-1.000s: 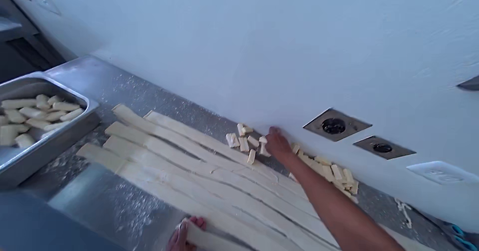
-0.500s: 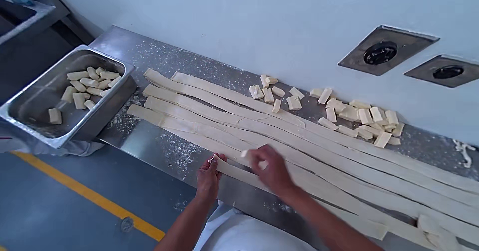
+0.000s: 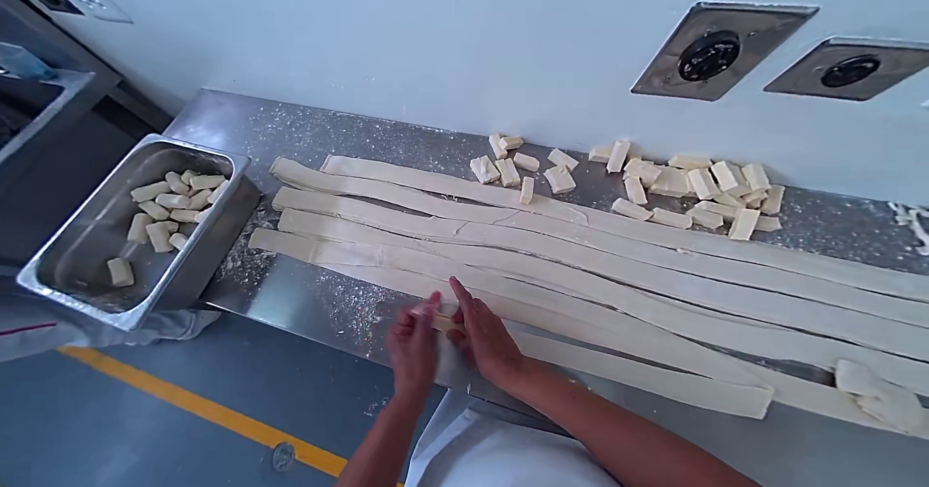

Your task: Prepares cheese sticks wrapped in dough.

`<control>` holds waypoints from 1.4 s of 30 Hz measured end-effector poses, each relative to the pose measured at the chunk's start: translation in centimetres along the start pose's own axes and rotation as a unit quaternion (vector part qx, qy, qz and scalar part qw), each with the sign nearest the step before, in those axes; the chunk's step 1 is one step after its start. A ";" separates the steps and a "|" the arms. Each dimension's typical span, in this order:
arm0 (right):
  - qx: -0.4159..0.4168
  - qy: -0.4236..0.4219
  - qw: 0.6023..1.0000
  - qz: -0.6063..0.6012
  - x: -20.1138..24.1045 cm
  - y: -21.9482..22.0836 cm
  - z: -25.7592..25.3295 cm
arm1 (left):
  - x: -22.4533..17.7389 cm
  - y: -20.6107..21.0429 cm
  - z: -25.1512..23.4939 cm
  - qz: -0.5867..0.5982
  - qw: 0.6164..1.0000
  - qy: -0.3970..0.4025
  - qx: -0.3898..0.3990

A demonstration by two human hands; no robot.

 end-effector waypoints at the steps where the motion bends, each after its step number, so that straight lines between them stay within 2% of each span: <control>1: -0.029 -0.012 0.999 -0.009 -0.5 -0.2 0.2 | 0.2 1.6 1.2 -0.042 0.996 0.049 0.062; 3: -0.073 -0.021 0.997 -0.001 -1.8 -1.0 0.7 | 0.8 3.6 2.9 -0.173 0.960 0.173 0.139; 5: -0.096 -0.030 0.995 0.008 -3.3 -2.1 1.7 | 1.0 4.4 3.5 -0.291 0.902 0.265 0.177; 6: -0.086 -0.024 0.996 0.003 -4.0 -2.6 2.2 | 1.2 4.6 3.7 -0.329 0.878 0.294 0.189; 8: -0.050 -0.017 0.999 -0.014 -4.4 -3.1 2.4 | 1.1 4.4 3.7 -0.345 0.862 0.320 0.188; 11: 0.052 -0.049 0.995 -0.064 -2.4 -2.3 0.6 | -1.2 3.2 2.6 -0.294 0.882 0.337 0.151; 14: 0.201 -0.038 0.972 -0.117 -0.6 -0.3 -1.6 | -4.3 1.4 1.6 -0.254 0.890 0.357 0.127; 18: 0.333 0.012 0.941 -0.059 -0.7 -0.2 -1.7 | -5.0 -0.5 0.0 -0.282 0.875 0.374 0.122; 20: 0.337 0.042 0.938 -0.074 -1.2 -1.0 -1.4 | -4.7 -0.7 -0.4 -0.281 0.884 0.359 0.104; 22: 0.314 0.077 0.937 -0.129 -1.5 -1.9 -1.3 | -4.3 -0.6 -0.6 -0.224 0.916 0.319 0.099; 25: 0.273 0.057 0.945 -0.171 -1.1 -3.2 -1.5 | -3.8 -0.5 -0.6 -0.114 0.962 0.229 0.100; 28: 0.255 0.036 0.956 -0.139 -1.1 -3.8 -1.7 | -3.8 -0.5 -0.8 -0.070 0.977 0.182 0.082; 33: 0.256 0.101 0.961 -0.003 -4.0 -4.7 -1.8 | -2.8 -0.2 -1.5 -0.089 0.975 0.184 0.088; 35: 0.254 0.111 0.961 0.000 -5.3 -5.5 -0.9 | -1.5 -0.1 -1.5 -0.194 0.950 0.220 0.109; 37: 0.261 0.104 0.960 0.010 -6.0 -6.0 0.9 | -0.8 0.5 -0.8 -0.304 0.901 0.274 0.144; 40: 0.291 0.108 0.950 0.023 -7.0 -5.4 4.8 | -0.9 1.4 1.4 -0.372 0.843 0.318 0.225; 42: 0.302 0.106 0.947 0.009 -7.7 -4.5 7.0 | -1.4 1.5 2.0 -0.390 0.818 0.335 0.257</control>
Point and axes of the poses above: each hand's wrist, its own z-axis away from the middle knuckle, its own y-axis out of the palm, x = y × z, the point moved 8 cm from there along -z, towards the middle knuckle, and after that the axes turned 12 degrees about y, right-handed, at the moved point
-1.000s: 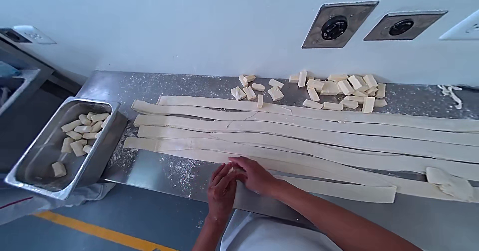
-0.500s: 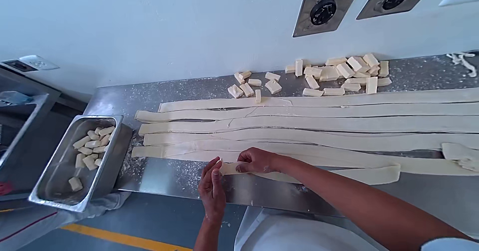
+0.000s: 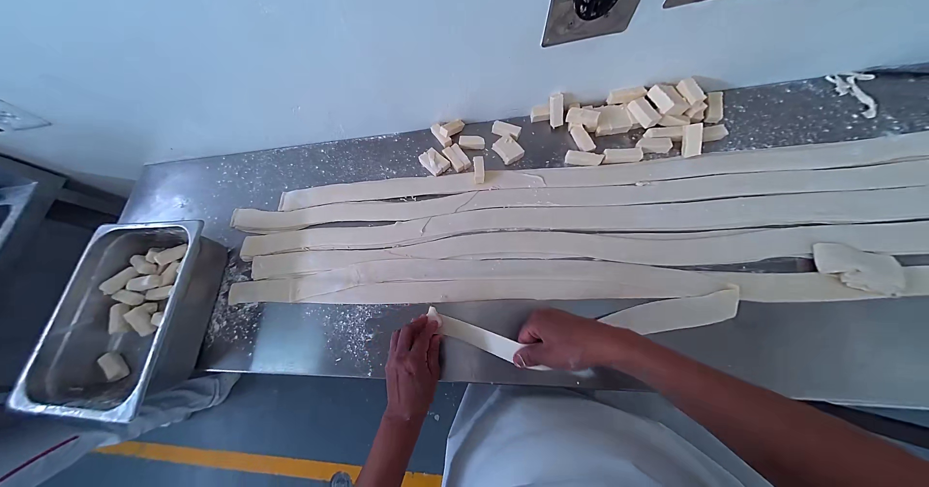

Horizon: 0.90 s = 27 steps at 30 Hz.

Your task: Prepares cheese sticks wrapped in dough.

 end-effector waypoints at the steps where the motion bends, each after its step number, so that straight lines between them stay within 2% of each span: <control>1: 0.012 -0.013 1.000 -0.012 -0.3 1.1 0.3 | 0.2 -0.2 -0.1 0.006 1.000 -0.001 0.009; 3: 0.033 -0.049 0.997 -0.050 -0.3 3.0 0.8 | 1.3 -0.3 -0.2 0.033 0.999 -0.029 0.013; 5: 0.021 -0.072 0.991 -0.113 -0.6 3.7 0.9 | 1.8 0.1 0.0 0.035 0.998 -0.044 -0.005; 9: 0.003 -0.079 0.975 -0.206 -1.7 4.2 1.1 | 0.6 1.8 0.9 0.054 0.998 -0.022 -0.029; 12: 0.010 -0.079 0.988 -0.133 -1.4 4.9 2.0 | 0.0 2.0 0.8 0.034 0.997 -0.020 -0.060; 16: -0.026 -0.089 0.996 0.012 -0.9 5.0 2.9 | -2.3 2.4 0.9 0.053 0.998 0.032 0.016; 19: -0.028 -0.112 0.993 0.015 -0.5 5.4 2.9 | -1.0 1.7 0.7 0.078 0.997 -0.011 0.013; 22: -0.047 -0.131 0.990 0.019 -0.2 5.4 3.0 | -1.4 2.5 0.6 0.086 0.996 -0.006 -0.005; 25: -0.035 -0.155 0.987 0.038 0.1 6.1 3.1 | -1.8 2.6 -0.1 0.048 0.998 -0.027 -0.035; 27: -0.025 -0.158 0.985 0.062 0.5 6.5 3.0 | -2.9 3.6 -0.1 0.038 0.999 0.008 -0.014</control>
Point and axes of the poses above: each hand's wrist, its own z-axis away from the middle knuckle, its own y-axis out of the palm, x = y × z, the point moved 8 cm from there along -z, towards the middle knuckle, and after that the axes turned 12 degrees about y, right-handed, at the moved point
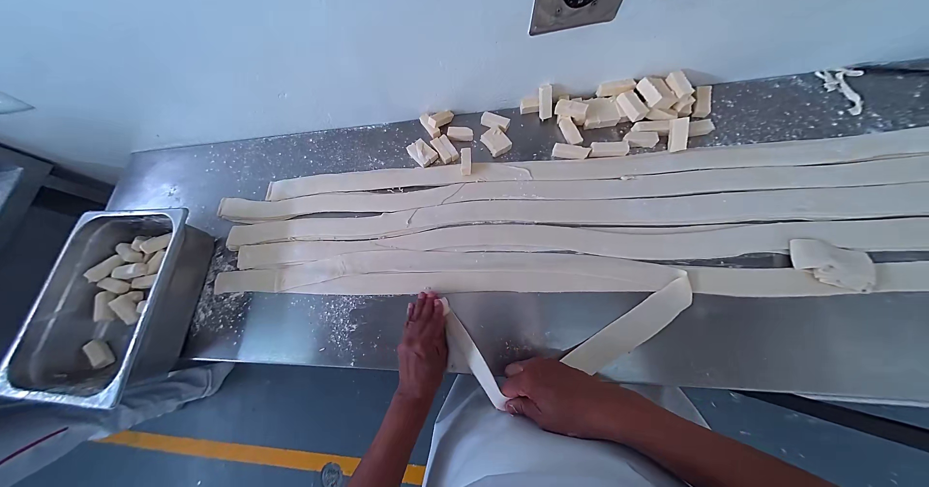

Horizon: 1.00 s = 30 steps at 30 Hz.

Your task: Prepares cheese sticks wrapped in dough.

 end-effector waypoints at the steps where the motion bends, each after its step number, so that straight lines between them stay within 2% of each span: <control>1: 0.007 0.002 1.000 0.012 0.1 0.0 -0.1 | -0.9 0.5 0.1 0.013 0.999 0.024 0.020; 3: 0.016 0.002 1.000 0.025 0.3 0.2 -0.5 | -1.7 0.4 0.1 0.046 0.997 0.033 0.043; 6: 0.024 -0.019 0.999 0.015 0.5 0.6 -0.7 | -0.8 0.3 0.1 0.047 0.999 0.002 0.021; 11: 0.013 -0.026 0.999 -0.018 0.1 0.5 -0.8 | -1.1 1.3 -1.1 0.026 1.000 -0.004 0.012; 15: -0.039 -0.023 0.997 -0.063 -0.6 -0.2 -0.4 | -2.4 1.6 -0.7 0.045 0.996 0.071 0.041; 17: -0.043 -0.006 0.996 -0.082 -1.1 0.0 -0.3 | -2.1 1.0 -0.7 0.082 0.994 0.050 0.053; 20: -0.032 0.004 0.994 -0.103 -1.5 0.5 -0.4 | -1.5 1.5 -0.4 0.071 0.997 0.027 0.029; 25: -0.009 0.034 0.993 -0.116 -2.2 1.0 -1.2 | -2.3 2.5 -1.0 0.042 0.998 0.046 0.014; 28: 0.002 0.065 0.988 -0.137 -2.7 1.1 -1.5 | -3.8 2.9 -0.5 0.067 0.991 0.097 0.061; 30: -0.001 0.077 0.983 -0.169 -3.2 1.3 -1.6 | -3.4 2.4 -0.7 0.098 0.990 0.072 0.065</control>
Point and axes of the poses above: each hand's wrist, its own z-axis away from the middle knuckle, its own y-axis out of the palm, x = y × z, the point moved 8 cm from there along -z, towards the middle knuckle, and after that the axes turned 12 degrees about y, right-handed, at the moved point
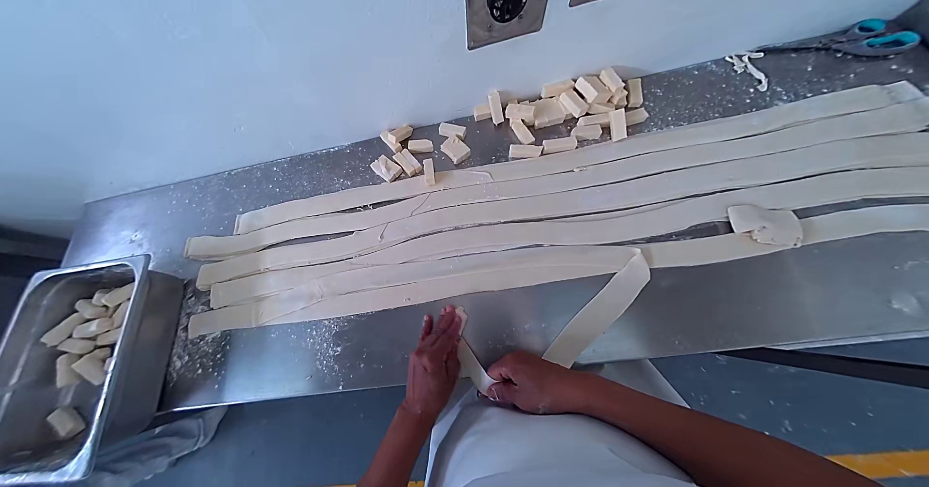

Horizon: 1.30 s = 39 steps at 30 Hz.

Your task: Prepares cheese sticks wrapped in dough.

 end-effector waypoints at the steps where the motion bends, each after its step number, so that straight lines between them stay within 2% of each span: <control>1: -0.005 0.004 1.000 -0.023 -0.3 0.0 -0.1 | 0.3 -0.1 0.1 -0.001 1.000 -0.012 -0.011; 7: -0.062 0.052 0.989 -0.124 -1.6 -0.8 -0.4 | 0.3 0.8 -0.4 -0.024 0.999 -0.020 -0.033; 11: -0.054 0.079 0.984 -0.149 -1.4 -1.2 -0.6 | -0.4 1.0 -0.1 0.002 1.000 0.014 0.006; 15: -0.040 0.081 0.982 -0.168 -1.7 -1.2 -0.6 | 0.3 0.6 0.0 -0.003 0.999 -0.031 -0.015; 20: -0.059 0.113 0.970 -0.206 -2.6 -2.0 -1.1 | -0.2 1.5 -0.3 -0.001 1.000 -0.025 -0.019; 24: -0.017 0.144 0.951 -0.274 -2.1 -2.3 -1.8 | -1.2 1.6 0.4 0.028 0.999 -0.018 0.001; 26: -0.008 0.147 0.952 -0.270 -1.8 -2.4 -2.1 | -1.7 1.3 0.6 0.057 0.997 -0.050 0.019; 27: -0.013 0.140 0.957 -0.253 -1.5 -2.6 -2.2 | -1.6 1.0 0.6 0.088 0.991 -0.094 0.022; 29: -0.035 0.104 0.976 -0.190 -0.7 -3.2 -2.1 | -0.3 0.0 0.6 0.184 0.954 -0.236 0.012; 31: -0.047 0.052 0.992 -0.105 0.8 -3.9 -1.2 | 0.9 -0.6 0.5 0.340 0.860 -0.379 -0.007; 33: -0.058 0.012 0.998 -0.027 2.9 -4.7 0.0 | 1.0 -0.9 0.2 0.478 0.756 -0.447 0.007; 34: -0.068 0.005 0.998 0.016 3.9 -5.0 0.5 | 0.8 -1.0 0.0 0.514 0.729 -0.452 0.020; 36: -0.096 0.003 0.990 0.105 5.7 -5.7 0.9 | 0.6 -1.3 -0.4 0.523 0.726 -0.448 0.016; 39: -0.160 -0.009 0.973 0.165 6.5 -8.0 0.9 | 0.8 -2.2 -0.9 0.486 0.754 -0.441 -0.027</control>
Point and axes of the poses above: each hand's wrist, its own z-axis away from the middle knuckle, its own y-axis out of the palm, x = y × z, the point moved 8 cm from there along -z, towards the middle knuckle, and after that the axes turned 12 degrees about y, right-handed, at the moved point
